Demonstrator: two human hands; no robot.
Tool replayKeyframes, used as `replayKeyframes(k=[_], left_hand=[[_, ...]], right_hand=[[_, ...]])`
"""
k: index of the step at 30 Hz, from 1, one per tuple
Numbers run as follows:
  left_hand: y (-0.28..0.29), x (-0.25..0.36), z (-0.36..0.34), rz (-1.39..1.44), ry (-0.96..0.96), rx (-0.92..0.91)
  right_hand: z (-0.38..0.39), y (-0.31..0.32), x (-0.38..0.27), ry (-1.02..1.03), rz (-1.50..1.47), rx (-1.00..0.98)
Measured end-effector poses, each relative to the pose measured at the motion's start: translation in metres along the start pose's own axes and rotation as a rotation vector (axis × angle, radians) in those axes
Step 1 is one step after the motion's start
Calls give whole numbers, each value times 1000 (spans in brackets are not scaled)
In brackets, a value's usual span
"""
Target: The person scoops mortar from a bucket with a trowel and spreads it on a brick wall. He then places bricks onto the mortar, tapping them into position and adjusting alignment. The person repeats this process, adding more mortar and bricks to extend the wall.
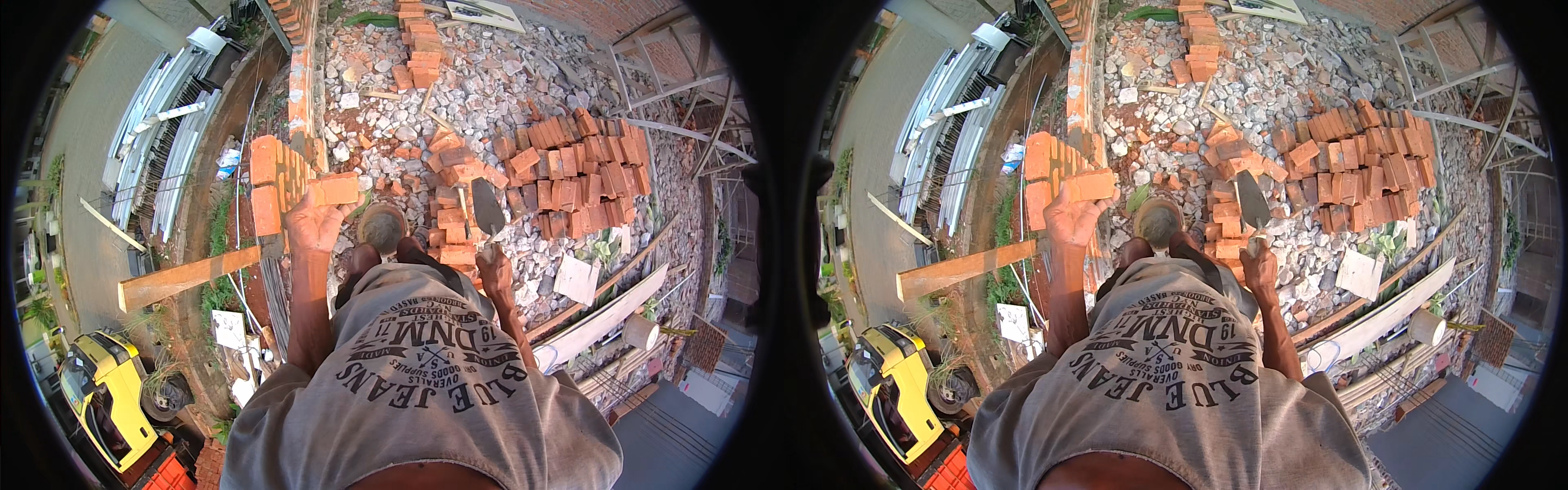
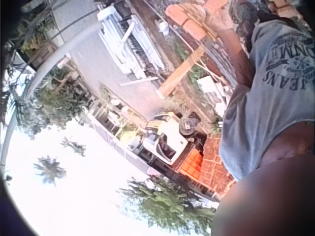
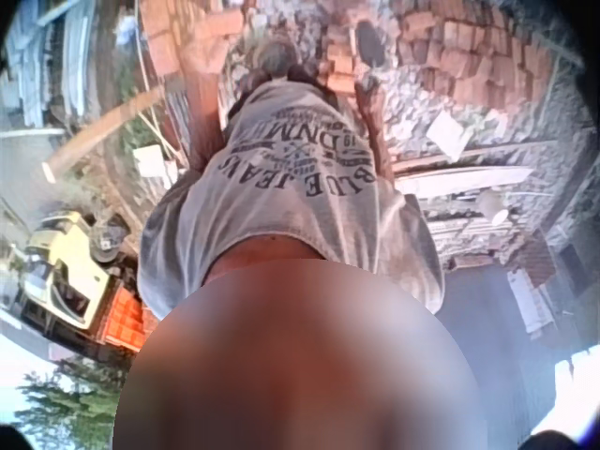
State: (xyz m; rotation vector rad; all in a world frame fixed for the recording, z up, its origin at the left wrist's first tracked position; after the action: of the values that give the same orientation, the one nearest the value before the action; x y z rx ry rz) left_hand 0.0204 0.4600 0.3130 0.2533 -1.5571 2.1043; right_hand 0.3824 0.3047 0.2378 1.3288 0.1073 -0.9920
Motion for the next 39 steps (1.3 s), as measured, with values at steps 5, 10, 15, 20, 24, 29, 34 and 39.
replayKeyframes(k=[5,10,15,20,24,29,34,39], left_hand=[[-94,131,50,-222,-734,-100],[-137,166,79,-800,-1795,506],[46,-28,-33,-2134,-134,-143],[261,-6,26,-1528,377,319],[296,62,3,-1238,278,598],[268,65,-13,-1309,312,505],[249,-8,-6,-1520,598,403],[248,-154,-17,-1387,974,213]], right_hand=[[27,-12,78,-217,-21,-48],[46,-38,153,-211,133,-47],[94,-67,219,-201,87,58],[120,-79,226,-378,-67,-64],[132,-89,205,-476,-162,-217],[134,-102,176,-590,-262,-275],[124,-114,132,-741,-442,-216],[78,-158,100,-726,-635,-128]])
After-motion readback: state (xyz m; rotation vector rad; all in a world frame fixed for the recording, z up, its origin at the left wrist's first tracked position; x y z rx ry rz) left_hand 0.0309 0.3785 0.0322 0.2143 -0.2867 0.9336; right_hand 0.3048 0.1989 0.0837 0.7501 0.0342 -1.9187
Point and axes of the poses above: each hand's wrist, its own z-axis away from the middle knuckle, its own y-axis out of the back of the hand, x = y × z, the point moved 3 cm from there along -z, towards the middle knuckle, and after that the axes turned 4 degrees about x, right-handed, at the moved point
